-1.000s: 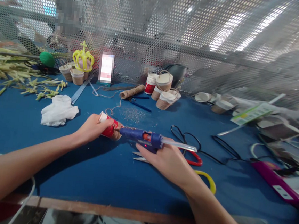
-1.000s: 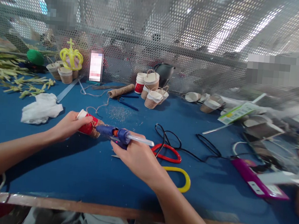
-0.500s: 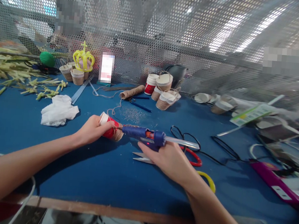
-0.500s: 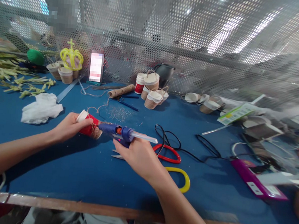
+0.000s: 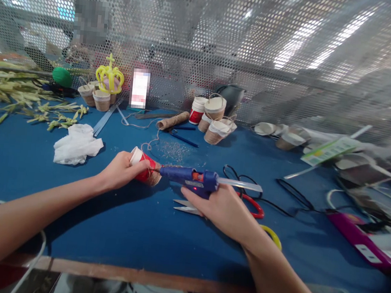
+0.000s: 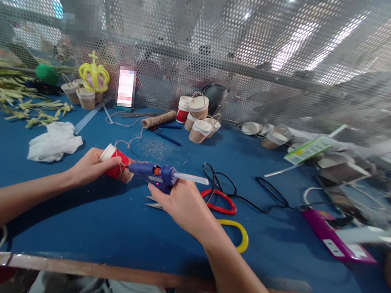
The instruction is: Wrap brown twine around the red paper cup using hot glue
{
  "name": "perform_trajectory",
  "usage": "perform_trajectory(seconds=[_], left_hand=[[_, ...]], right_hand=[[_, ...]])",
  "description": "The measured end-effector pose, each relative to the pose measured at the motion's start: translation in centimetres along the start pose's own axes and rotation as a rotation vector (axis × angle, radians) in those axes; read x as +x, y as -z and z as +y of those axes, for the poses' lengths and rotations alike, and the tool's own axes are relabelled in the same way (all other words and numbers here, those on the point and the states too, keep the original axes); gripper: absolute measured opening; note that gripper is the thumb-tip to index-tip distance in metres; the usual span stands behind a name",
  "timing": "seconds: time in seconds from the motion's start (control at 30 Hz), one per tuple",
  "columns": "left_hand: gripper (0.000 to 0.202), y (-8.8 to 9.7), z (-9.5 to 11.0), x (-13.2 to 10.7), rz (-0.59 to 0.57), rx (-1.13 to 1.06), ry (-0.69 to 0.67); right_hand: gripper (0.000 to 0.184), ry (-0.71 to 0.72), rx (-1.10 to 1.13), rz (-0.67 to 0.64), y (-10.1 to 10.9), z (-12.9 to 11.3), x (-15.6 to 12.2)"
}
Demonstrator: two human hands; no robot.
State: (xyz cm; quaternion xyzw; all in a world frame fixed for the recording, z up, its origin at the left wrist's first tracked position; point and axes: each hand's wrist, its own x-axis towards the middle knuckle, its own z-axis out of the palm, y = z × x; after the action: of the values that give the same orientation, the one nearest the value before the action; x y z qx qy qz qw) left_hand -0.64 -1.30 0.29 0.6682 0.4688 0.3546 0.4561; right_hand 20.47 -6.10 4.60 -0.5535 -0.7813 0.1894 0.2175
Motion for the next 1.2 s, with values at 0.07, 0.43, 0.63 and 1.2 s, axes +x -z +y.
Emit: perform_trajectory(seconds=[0.07,0.43,0.63,1.2], left_hand=[[0.032,0.01,-0.04,-0.04,0.007,0.008,-0.005],[0.032,0.11,-0.55,-0.16,0.01,0.105,-0.062],[0.036,0.08,-0.43,-0.28,-0.003,0.169,-0.084],[0.038,0.1,-0.56,-0.3,0.017,0.197,-0.084]], right_hand=[[0.024,0.006,0.018,0.006,0.04,0.05,0.16],[0.03,-0.048,0.143,-0.004,0.37,-0.17,0.38],[0.032,-0.123,0.203,0.002,0.38,-0.15,0.62],[0.031,-0.147,0.228,0.0,0.34,-0.35,0.82]])
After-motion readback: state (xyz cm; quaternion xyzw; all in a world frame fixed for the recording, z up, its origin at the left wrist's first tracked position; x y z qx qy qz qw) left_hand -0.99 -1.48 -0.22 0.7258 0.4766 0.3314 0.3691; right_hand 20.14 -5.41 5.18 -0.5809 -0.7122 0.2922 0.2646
